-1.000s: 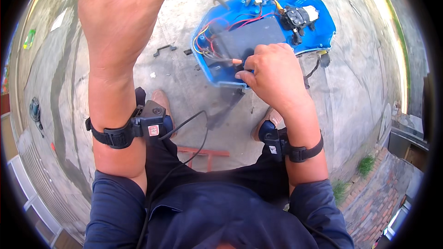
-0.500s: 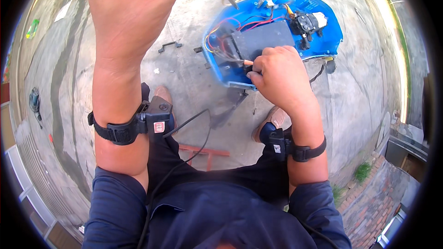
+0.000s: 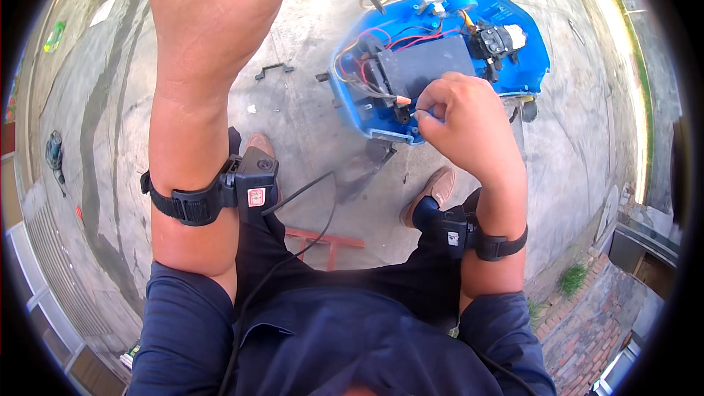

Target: The person removes a plastic cover from a blue sprayer machine, uses a screwdriver on internal components, and extracts a black battery from the housing.

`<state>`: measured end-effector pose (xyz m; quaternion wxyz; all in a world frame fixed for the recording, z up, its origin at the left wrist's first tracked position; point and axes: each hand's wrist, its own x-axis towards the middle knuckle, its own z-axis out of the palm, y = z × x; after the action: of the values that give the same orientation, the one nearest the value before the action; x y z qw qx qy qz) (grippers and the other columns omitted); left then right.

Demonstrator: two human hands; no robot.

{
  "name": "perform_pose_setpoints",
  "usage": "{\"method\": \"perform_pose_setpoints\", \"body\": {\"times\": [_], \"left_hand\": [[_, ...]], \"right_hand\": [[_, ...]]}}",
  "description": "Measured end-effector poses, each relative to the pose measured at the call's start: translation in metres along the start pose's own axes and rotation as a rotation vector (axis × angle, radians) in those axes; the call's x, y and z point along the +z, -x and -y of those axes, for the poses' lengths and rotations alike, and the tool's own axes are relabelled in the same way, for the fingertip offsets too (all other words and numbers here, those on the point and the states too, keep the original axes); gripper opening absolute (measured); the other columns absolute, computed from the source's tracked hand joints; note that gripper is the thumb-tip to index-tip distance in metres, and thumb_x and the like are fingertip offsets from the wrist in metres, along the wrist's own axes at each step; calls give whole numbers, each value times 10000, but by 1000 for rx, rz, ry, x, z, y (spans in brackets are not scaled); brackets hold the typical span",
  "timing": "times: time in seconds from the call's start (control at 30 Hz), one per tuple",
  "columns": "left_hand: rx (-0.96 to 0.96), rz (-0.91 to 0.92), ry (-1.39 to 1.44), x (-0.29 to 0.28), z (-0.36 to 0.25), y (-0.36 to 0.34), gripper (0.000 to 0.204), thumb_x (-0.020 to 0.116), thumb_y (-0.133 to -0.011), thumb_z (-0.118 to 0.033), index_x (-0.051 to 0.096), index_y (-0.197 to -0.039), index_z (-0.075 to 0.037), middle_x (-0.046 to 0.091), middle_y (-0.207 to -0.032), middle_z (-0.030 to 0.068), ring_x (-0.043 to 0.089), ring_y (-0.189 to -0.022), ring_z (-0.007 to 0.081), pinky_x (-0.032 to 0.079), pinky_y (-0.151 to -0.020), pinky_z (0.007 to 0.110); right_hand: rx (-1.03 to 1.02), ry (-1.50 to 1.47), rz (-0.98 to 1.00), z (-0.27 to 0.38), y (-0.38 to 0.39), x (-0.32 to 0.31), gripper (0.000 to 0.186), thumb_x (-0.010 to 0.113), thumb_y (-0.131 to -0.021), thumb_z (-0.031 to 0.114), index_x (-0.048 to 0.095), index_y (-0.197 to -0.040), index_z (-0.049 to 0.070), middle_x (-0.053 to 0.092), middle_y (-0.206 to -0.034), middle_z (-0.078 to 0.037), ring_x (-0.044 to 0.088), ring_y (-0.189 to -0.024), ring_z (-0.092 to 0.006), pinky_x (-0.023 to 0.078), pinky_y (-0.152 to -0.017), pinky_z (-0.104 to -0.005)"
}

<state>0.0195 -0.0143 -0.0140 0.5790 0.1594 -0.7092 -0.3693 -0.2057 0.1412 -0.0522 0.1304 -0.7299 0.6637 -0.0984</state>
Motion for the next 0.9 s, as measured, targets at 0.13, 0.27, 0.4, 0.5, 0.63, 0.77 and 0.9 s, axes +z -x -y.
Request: {"method": "perform_pose_setpoints", "body": {"times": [0.13, 0.27, 0.4, 0.5, 0.63, 0.77, 0.9], "left_hand": [[36, -101, -95, 6, -10, 2, 537, 740, -966, -140, 446, -1380, 32, 625, -934, 82, 718, -723, 201, 582, -671, 301], [106, -128, 18, -4, -11, 0, 494, 704, -982, -135, 452, -1359, 61, 622, -939, 99, 718, -715, 209, 587, -683, 320], [35, -232, -189, -25, -21, -6, 442, 680, -1000, -122, 456, -1329, 71, 616, -941, 110, 710, -699, 221, 592, -684, 327], [190, -107, 7, -43, -18, -6, 386, 665, -1007, -96, 466, -1292, 69, 606, -939, 108, 695, -679, 212, 592, -670, 327], [96, -309, -173, -44, -4, -1, 329, 664, -1000, -53, 485, -1257, 48, 596, -951, 105, 679, -661, 208, 589, -639, 319], [102, -329, -201, -62, 2, -1, 322, 665, -995, -30, 489, -1257, 34, 593, -957, 103, 677, -662, 210, 585, -617, 311], [70, -332, -212, -73, 1, -4, 327, 665, -993, -24, 488, -1262, 31, 594, -959, 101, 672, -669, 207, 586, -613, 308]], "right_hand": [[65, -249, -154, -2, 0, -12, 70, 743, -785, 100, 745, -820, 39, 655, -743, -109, 657, -740, -272, 520, -677, -389], [69, -366, -294, 3, -3, -12, 88, 771, -816, 64, 744, -889, 23, 635, -749, -66, 615, -714, -193, 512, -676, -336], [20, -483, -315, 20, -19, -10, 99, 777, -826, 35, 752, -920, 14, 664, -803, -55, 625, -738, -165, 519, -685, -313], [-34, -540, -256, 36, -37, -3, 100, 778, -834, 70, 756, -921, 24, 673, -810, -68, 638, -741, -200, 521, -688, -337], [-153, -308, -191, 44, -59, 0, 128, 757, -863, 168, 759, -906, 47, 665, -806, -102, 652, -766, -293, 518, -703, -385], [-258, -255, -209, 58, -85, 6, 148, 742, -879, 203, 759, -913, 59, 673, -826, -131, 665, -808, -340, 525, -726, -415], [-271, -311, -235, 68, -100, 7, 162, 742, -883, 208, 761, -932, 55, 689, -852, -140, 674, -828, -348, 532, -741, -423]]}}
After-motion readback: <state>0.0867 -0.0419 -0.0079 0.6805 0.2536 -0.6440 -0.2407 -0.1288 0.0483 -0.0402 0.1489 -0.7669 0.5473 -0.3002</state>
